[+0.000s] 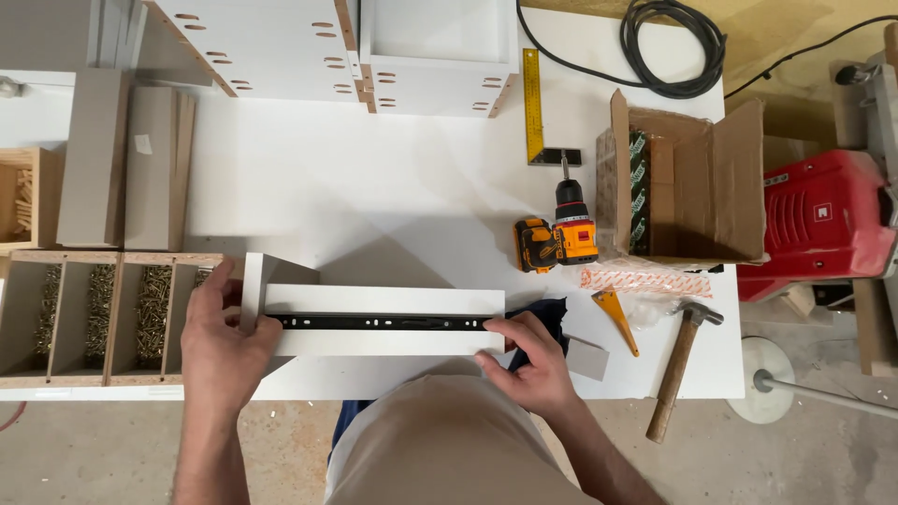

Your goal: Assembling wooden drawers by attaching metal slides with a power drill and peeling protective film from panels.

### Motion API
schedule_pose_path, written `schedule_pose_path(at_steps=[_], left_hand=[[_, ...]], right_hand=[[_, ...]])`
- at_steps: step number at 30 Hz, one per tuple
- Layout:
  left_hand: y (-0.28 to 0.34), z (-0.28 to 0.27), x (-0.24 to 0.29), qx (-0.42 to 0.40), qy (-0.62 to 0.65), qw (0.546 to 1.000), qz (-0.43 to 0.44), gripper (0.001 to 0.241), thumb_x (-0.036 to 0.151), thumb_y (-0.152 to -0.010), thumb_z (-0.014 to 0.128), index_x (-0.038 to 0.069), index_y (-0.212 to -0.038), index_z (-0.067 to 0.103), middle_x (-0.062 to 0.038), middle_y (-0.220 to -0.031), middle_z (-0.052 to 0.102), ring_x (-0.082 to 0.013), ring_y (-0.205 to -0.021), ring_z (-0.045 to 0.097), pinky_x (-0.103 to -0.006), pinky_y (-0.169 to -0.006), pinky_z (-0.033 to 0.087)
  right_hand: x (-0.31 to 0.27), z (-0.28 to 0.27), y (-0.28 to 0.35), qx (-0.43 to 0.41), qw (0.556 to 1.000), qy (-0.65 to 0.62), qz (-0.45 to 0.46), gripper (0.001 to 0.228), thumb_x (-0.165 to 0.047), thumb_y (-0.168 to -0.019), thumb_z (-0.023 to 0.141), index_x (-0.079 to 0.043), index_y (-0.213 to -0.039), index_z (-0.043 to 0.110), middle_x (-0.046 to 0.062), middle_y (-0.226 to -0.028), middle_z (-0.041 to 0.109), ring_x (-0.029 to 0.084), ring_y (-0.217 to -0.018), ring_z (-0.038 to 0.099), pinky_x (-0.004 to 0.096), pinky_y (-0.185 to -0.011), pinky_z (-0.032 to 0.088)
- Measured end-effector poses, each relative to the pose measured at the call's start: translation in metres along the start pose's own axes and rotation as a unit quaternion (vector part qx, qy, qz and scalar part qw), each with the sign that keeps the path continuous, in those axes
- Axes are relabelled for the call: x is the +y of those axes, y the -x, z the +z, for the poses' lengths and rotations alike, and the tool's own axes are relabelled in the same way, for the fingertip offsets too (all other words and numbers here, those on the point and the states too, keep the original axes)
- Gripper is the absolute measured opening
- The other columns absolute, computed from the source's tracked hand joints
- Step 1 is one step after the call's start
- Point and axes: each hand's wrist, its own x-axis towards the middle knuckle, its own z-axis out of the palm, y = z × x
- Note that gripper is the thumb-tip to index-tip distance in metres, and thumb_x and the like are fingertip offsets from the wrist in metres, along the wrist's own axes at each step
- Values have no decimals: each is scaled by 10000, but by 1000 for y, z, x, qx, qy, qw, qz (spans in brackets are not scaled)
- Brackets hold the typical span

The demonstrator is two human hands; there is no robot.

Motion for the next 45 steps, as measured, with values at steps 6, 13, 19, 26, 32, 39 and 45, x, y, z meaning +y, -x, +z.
schedule_pose_path(at_steps=[6,13,19,26,32,39,45], left_hand=[[1,-1,1,-3,6,1000,-4,815,49,-800,650,37,-1576,404,-131,-1328,566,-254,-1004,624,-359,-830,556],[2,-2,6,-11,12,1000,-24,825,67,-805,647,51,-1585,379,-124,-1345,567,-262,-1008,629,-370,-821,558],[-1,1,-3,3,12,1000,-11,807,55,-799,638,47,-1573,410,-119,-1325,576,-242,-936,626,-345,-802,545],[0,1,-2,2,11,1000,-12,807,60,-796,637,50,-1570,407,-107,-1306,589,-237,-932,627,-359,-807,544],[1,-1,3,-3,7,1000,-20,816,55,-809,662,54,-1580,395,-105,-1313,586,-234,-934,628,-364,-803,555],[-1,1,-2,-2,-1,1000,-17,820,69,-796,649,58,-1577,399,-115,-1334,580,-245,-963,627,-374,-827,547],[-1,1,-1,3,1,1000,-15,817,79,-797,647,54,-1577,405,-104,-1325,584,-234,-916,629,-371,-807,540]], right_hand=[[2,1,1,4,1000,-2,-3,372,-183,-838,830,-117,-1177,692,27,-994,662,119,-720,561,247,-758,536],[2,1,0,0,1000,4,-14,347,-200,-853,816,-114,-1167,697,14,-958,647,118,-705,539,239,-754,522],[3,1,1,1,1000,-2,0,351,-191,-834,830,-132,-1158,708,5,-953,641,111,-701,544,231,-753,525],[6,3,3,5,1000,-8,-3,364,-178,-822,843,-134,-1156,707,9,-974,648,113,-704,547,225,-736,531],[2,2,1,4,1000,-8,4,334,-180,-833,831,-139,-1142,711,8,-972,655,114,-701,546,222,-730,531],[3,2,1,4,1000,-10,-5,335,-175,-835,830,-130,-1145,712,9,-941,629,116,-697,546,225,-725,518],[3,2,1,3,1000,-8,2,322,-170,-829,832,-129,-1127,719,11,-919,612,121,-695,544,224,-705,519]])
